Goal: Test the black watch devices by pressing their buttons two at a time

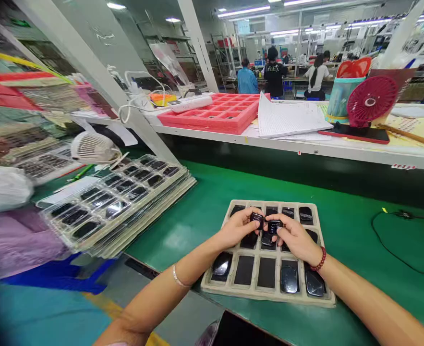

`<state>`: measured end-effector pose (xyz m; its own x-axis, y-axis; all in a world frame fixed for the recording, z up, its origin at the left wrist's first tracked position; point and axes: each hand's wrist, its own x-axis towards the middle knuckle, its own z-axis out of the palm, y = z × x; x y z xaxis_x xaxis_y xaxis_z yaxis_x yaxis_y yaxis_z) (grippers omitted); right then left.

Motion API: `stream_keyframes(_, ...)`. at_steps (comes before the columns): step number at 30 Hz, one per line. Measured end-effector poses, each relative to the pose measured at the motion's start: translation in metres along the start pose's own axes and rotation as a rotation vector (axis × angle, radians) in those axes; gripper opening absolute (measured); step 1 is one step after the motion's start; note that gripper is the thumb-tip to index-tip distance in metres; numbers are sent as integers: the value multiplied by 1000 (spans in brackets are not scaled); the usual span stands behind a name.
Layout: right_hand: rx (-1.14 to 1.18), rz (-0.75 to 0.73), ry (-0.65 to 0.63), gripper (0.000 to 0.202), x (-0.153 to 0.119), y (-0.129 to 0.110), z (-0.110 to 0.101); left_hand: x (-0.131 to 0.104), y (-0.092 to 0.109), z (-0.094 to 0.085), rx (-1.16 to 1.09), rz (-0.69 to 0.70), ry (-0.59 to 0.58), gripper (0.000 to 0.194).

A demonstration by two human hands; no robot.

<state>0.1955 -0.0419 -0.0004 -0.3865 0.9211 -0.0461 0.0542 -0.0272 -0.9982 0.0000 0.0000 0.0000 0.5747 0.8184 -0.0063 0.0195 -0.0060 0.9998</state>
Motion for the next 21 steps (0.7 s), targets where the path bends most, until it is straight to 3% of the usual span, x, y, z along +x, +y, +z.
stream_keyframes(6, -89, -63, 29, 27, -3, -3, 1, 1, -2, -2, 46, -21, 33, 39)
stream_keyframes(13, -14, -12, -29, 34, -2, 2, 1, 1, -3, 0, 24, -7, 56, 27)
stream_keyframes(17, 1, -15, -24, 43, -2, 3, 1, 0, -5, -1, -14, 23, 56, 41)
stream_keyframes(21, 28, -8, -30, 28, -2, 2, -1, 1, -6, -3, -10, -7, 31, 29)
